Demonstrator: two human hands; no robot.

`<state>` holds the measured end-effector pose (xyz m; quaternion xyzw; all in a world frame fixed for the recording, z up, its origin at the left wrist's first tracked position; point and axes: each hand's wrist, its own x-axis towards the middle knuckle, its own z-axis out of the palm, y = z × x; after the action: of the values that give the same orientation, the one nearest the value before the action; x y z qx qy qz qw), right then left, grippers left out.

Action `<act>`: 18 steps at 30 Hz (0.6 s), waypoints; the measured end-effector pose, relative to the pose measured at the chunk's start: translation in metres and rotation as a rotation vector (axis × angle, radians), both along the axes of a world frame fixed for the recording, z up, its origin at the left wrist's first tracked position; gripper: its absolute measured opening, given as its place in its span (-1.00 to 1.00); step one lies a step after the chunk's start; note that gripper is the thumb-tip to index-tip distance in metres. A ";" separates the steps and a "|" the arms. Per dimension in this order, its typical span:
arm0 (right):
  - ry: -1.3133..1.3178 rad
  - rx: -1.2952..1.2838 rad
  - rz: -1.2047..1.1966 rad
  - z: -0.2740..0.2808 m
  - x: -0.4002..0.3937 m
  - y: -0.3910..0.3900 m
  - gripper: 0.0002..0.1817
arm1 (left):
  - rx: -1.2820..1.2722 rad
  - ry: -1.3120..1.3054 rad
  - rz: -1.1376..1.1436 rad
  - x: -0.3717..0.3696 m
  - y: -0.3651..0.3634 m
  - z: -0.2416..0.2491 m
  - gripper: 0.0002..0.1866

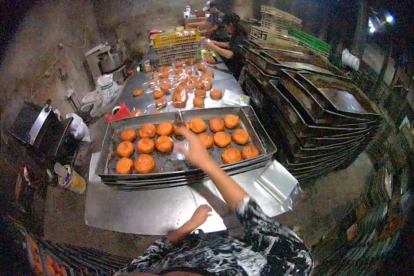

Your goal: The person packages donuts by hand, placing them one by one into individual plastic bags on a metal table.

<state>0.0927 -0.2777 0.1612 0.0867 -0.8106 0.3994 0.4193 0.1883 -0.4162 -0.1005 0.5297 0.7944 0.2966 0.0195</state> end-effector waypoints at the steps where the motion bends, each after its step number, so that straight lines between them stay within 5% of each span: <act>1: -0.454 -0.176 0.171 -0.011 0.041 -0.005 -0.58 | -0.017 -0.153 -0.030 -0.007 -0.001 -0.011 -0.71; 3: -0.502 -0.025 0.226 -0.112 0.095 -0.002 -0.65 | -0.107 -0.401 0.032 -0.012 -0.006 0.023 -0.80; 4: -1.217 -0.190 0.299 -0.108 0.138 -0.007 -0.68 | -0.046 -0.427 0.080 -0.016 -0.010 0.026 -0.80; 7: -1.061 -0.234 0.452 -0.178 0.192 -0.005 -0.66 | 0.119 -0.713 0.255 -0.018 -0.011 0.070 -0.77; 8: -1.052 -0.291 0.350 -0.163 0.189 -0.007 -0.65 | 0.155 -0.887 0.254 -0.014 -0.006 0.082 -0.76; 11: -0.895 -0.436 0.269 -0.153 0.182 0.004 -0.61 | 0.289 -0.872 0.190 0.005 0.015 0.080 -0.73; 14: -1.105 -0.249 0.115 -0.150 0.201 0.013 -0.63 | 0.170 -1.070 0.217 0.007 0.009 0.076 -0.76; 15: -0.926 -0.059 -0.080 -0.159 0.208 0.007 -0.63 | 0.137 -1.095 0.200 0.008 0.007 0.072 -0.76; 16: -0.905 -0.240 -0.081 -0.166 0.209 0.004 -0.67 | -0.017 -0.974 0.241 0.014 0.011 0.066 -0.77; 18: -0.890 -0.426 -0.089 -0.153 0.206 -0.006 -0.70 | 0.125 -1.028 0.288 0.016 0.017 0.072 -0.80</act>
<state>0.2988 -0.2840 0.0080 -0.2145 -0.8144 0.5361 0.0576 0.2040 -0.3988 -0.0282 0.2018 0.7280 0.5640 0.3335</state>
